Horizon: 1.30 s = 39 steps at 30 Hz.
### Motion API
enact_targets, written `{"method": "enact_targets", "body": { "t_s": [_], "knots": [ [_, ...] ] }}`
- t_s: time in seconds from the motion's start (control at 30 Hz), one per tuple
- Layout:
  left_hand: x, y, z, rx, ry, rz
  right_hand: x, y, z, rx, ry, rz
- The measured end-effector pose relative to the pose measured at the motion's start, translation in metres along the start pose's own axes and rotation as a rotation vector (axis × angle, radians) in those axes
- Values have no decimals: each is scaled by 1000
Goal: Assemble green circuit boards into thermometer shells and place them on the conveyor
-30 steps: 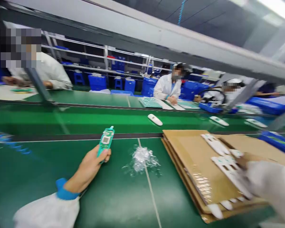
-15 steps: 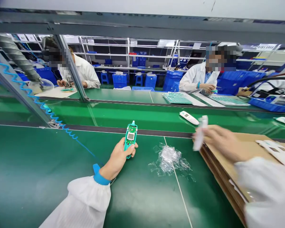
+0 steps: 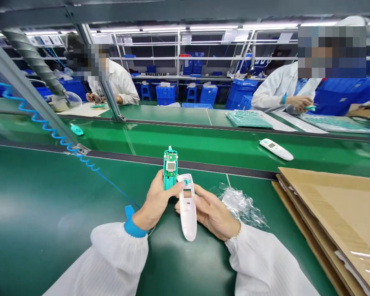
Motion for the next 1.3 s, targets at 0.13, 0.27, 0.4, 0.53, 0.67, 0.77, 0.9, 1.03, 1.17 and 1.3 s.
{"method": "enact_targets", "body": {
  "t_s": [0.13, 0.27, 0.4, 0.53, 0.67, 0.77, 0.9, 1.03, 1.17, 1.3],
  "knots": [
    [-2, -2, 3, -18, 20, -81, 6, -2, 4, -66, -48, -14],
    [3, 0, 4, 47, -30, -223, 7, -1, 2, -46, -23, -26],
    [6, -2, 5, 75, -114, -397, 5, 11, -4, 173, 77, -10],
    [3, -11, 13, 41, -216, -540, 3, 18, -6, 335, 195, -44],
    [-1, -15, 17, 55, -213, -599, 7, 21, -7, 347, 230, -30],
    [-1, -15, 16, 18, -157, -575, 11, 29, -6, 392, 239, 16],
    [2, -15, 16, -24, -159, -582, 10, 35, -8, 420, 258, 96],
    [0, -12, 13, -23, -152, -587, 6, 35, -9, 382, 271, 197],
    [-4, -11, 8, -103, -87, -472, 8, 38, -10, 377, 279, 229],
    [3, -15, 11, -169, -100, -512, 8, 37, -10, 387, 271, 221]
  ]
}}
Point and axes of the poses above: each hand's wrist, its own z-axis away from the middle knuckle, its own y-axis out of the back of the hand, x = y × z, the point moved 5 cm from there along -z, towards the middle knuckle, and after that the axes turned 10 degrees about y, right-handed, at the moved point
